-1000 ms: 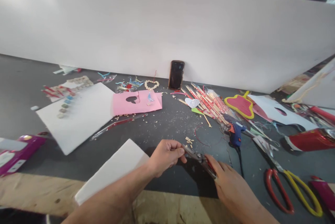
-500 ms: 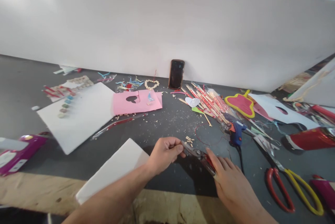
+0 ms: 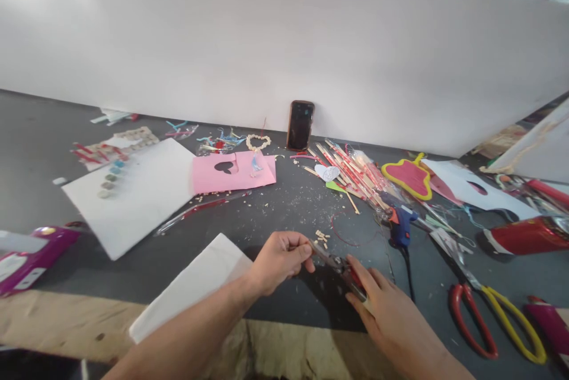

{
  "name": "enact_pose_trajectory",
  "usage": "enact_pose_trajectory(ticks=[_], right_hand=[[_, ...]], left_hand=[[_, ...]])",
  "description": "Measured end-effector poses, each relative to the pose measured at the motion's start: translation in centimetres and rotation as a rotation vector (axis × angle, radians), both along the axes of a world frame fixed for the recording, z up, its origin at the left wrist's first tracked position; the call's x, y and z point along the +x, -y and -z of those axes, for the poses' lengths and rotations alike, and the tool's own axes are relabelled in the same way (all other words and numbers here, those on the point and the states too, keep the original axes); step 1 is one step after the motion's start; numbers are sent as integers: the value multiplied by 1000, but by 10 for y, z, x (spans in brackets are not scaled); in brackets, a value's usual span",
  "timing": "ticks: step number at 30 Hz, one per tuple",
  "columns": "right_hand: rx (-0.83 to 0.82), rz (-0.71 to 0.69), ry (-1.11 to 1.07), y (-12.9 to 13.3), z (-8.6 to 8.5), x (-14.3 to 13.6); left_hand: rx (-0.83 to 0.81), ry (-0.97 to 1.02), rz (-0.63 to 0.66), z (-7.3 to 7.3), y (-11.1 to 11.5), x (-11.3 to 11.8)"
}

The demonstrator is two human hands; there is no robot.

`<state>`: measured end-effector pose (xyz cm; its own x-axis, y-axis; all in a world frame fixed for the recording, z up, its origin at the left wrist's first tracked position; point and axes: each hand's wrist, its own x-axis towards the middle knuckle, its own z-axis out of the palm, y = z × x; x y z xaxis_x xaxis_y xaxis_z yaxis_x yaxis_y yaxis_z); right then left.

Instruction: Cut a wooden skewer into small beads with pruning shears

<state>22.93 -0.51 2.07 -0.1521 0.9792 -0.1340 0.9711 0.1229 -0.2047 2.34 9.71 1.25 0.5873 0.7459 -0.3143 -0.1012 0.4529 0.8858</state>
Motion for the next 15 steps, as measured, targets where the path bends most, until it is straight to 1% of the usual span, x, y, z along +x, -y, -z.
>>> enact_pose_trajectory(ticks=[8, 12, 15], right_hand=[[-76, -16, 1, 3, 11, 6], [-115, 1, 4, 3, 6, 7], [-117, 19, -16, 1, 1, 6]], left_hand=[[-28, -62, 23, 7, 2, 4], [-25, -85, 34, 9, 2, 5], [34, -119, 26, 9, 1, 5]])
